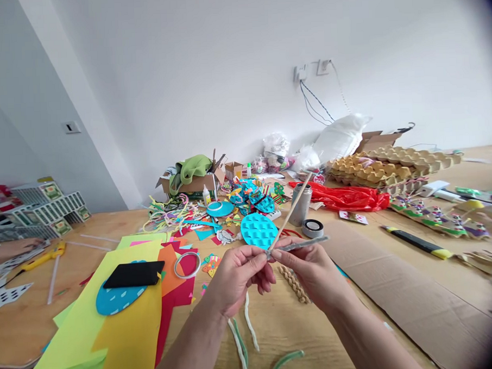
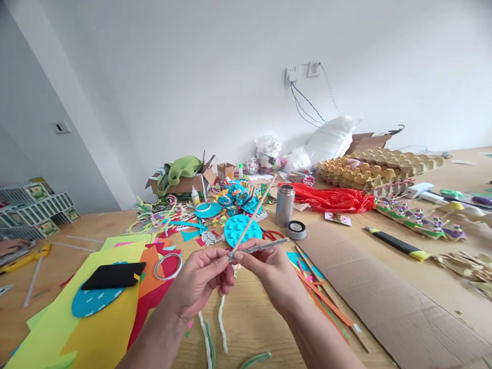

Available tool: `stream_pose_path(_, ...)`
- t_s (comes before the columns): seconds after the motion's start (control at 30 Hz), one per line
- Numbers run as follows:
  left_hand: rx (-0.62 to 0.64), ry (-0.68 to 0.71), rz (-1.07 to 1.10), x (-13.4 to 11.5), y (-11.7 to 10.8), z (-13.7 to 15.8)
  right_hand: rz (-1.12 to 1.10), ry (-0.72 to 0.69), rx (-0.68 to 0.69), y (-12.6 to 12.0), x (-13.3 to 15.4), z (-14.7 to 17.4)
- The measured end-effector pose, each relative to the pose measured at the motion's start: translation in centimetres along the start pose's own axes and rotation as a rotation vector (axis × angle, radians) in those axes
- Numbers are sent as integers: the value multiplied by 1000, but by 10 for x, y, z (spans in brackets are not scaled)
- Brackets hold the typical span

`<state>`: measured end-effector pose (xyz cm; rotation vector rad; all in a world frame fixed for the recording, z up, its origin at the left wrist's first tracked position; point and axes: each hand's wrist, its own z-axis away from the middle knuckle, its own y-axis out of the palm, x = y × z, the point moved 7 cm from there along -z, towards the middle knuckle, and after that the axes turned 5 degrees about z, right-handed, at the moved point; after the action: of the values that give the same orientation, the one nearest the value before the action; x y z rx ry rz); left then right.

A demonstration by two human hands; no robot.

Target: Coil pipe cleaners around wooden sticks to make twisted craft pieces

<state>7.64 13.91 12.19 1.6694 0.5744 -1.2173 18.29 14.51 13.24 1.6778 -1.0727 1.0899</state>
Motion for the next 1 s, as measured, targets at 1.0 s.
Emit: stream_pose_path(1.0, -242, 282, -422, -11, -2, 7, 317, -94, -200, -4, 13, 8)
